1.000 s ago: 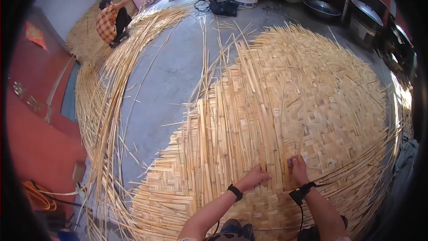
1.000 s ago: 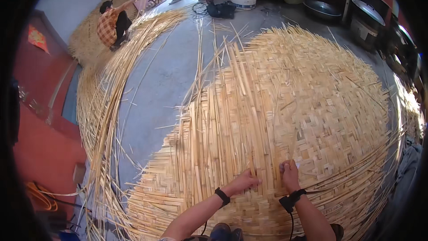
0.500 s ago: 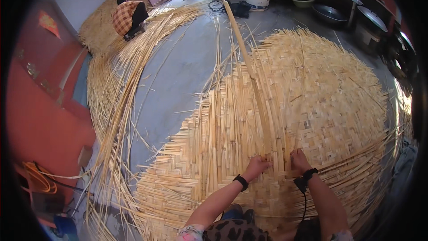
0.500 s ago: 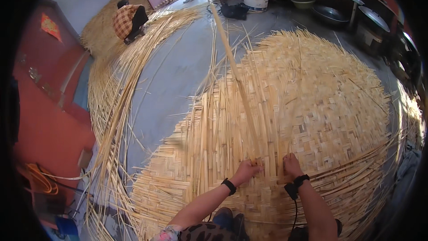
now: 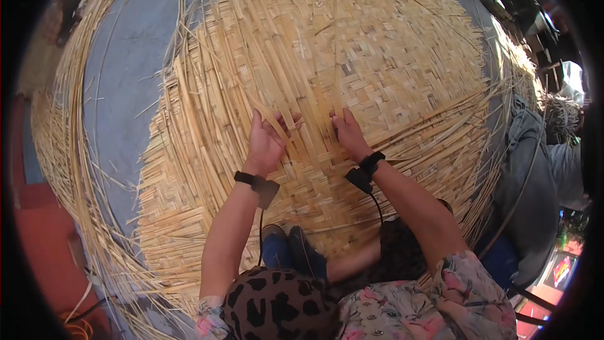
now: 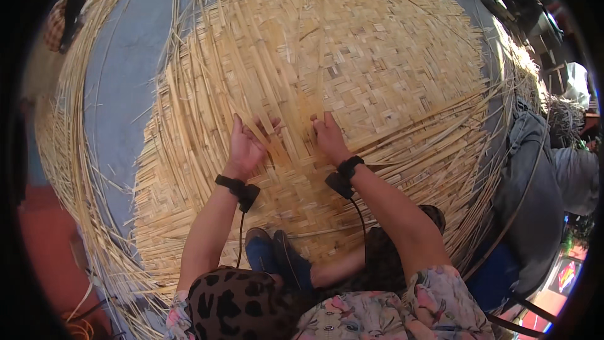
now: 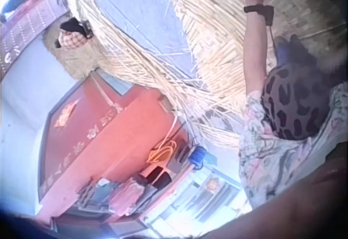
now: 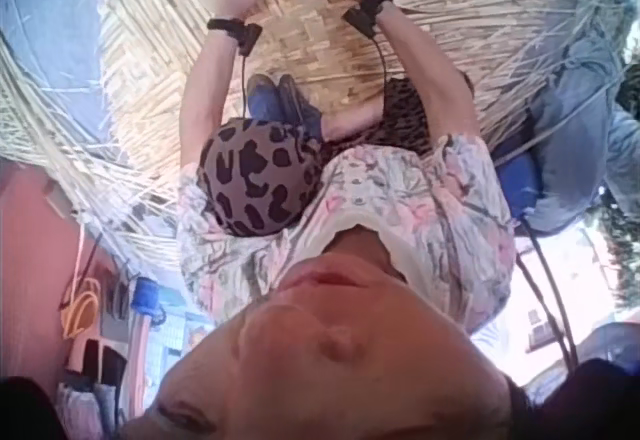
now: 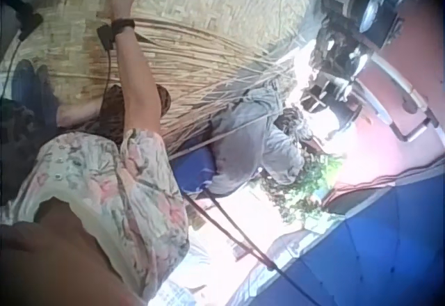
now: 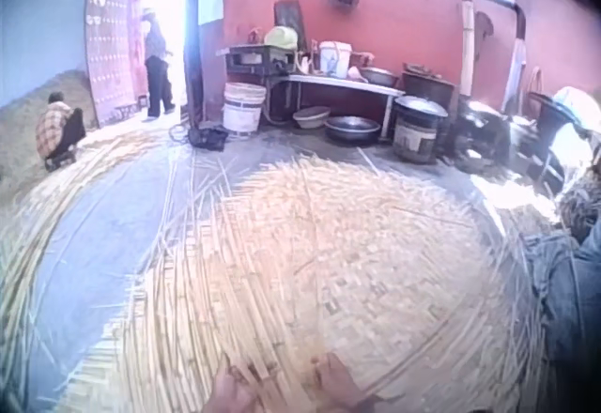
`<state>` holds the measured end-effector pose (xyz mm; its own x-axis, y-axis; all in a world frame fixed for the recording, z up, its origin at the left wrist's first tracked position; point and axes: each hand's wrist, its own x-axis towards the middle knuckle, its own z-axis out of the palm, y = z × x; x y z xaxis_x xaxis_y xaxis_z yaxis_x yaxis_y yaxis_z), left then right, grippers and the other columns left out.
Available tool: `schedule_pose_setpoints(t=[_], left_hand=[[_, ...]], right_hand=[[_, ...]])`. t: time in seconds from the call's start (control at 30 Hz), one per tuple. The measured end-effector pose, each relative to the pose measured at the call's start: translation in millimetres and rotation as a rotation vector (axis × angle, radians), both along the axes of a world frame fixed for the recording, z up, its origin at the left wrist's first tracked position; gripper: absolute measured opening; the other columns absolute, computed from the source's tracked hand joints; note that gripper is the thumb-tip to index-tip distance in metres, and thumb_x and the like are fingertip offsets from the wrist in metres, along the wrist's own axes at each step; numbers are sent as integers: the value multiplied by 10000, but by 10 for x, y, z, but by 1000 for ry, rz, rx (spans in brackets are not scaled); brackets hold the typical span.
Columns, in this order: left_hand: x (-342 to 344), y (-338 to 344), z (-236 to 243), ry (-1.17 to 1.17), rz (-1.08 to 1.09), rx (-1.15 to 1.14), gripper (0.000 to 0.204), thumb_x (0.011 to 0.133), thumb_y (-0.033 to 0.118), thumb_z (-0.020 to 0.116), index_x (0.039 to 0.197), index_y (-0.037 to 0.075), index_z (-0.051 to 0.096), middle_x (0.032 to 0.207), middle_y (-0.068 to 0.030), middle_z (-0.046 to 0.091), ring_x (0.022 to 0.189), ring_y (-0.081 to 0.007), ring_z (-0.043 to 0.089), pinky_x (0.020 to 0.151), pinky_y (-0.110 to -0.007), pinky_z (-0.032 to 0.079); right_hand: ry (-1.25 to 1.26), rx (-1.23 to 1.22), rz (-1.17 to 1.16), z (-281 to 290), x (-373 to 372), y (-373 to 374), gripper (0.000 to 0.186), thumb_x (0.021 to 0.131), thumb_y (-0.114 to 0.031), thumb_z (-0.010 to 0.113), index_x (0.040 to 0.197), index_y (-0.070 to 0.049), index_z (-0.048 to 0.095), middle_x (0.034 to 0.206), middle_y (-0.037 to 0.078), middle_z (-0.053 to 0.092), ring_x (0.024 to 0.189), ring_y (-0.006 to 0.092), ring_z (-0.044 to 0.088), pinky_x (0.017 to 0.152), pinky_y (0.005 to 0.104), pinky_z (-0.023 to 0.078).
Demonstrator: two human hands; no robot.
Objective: The recorder is weaving bamboo strips into a large circular mat, using a small tool to guide and tighten the weave.
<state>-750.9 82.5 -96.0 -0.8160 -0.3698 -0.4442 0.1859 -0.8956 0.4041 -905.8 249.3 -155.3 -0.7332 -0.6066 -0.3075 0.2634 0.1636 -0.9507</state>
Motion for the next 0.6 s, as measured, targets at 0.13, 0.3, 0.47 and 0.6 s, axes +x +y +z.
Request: schedule_pose_setpoints(t=[0.13,0.3,0.47,0.6], left_hand=[[-105,-179,-240,-47,-308,-20,555,1060,444,394,1323,-32,503,1290,-191,596,1236,-345,547,1000,-450,503],[-118,-238,-270,-169,-311,-212,369,963,212,642,1252,29,505,1090,-113,652,952,-249,659,821,-352,559],[442,-373,155,-1081,-203,-1542,370,899,176,652,1174,-19,499,830,-103,626,681,-228,627,561,-340,478],[1562,-395,57,-959,-227,-949,291,935,167,627,1161,19,518,788,-61,609,711,-215,660,546,-329,495]], right_hand=[[428,301,152,202,-168,-8,208,954,-159,541,1066,0,615,851,49,614,755,146,560,696,321,482],[93,486,1137,589,-492,-349,236,882,-173,647,1058,-20,685,886,139,710,764,247,692,623,339,520],[506,510,1173,703,-667,-194,286,856,-89,671,1141,-70,652,1025,87,712,946,199,663,809,343,517],[586,473,1209,501,-834,195,264,803,-121,694,1064,-109,655,958,119,704,901,296,664,783,390,511]])
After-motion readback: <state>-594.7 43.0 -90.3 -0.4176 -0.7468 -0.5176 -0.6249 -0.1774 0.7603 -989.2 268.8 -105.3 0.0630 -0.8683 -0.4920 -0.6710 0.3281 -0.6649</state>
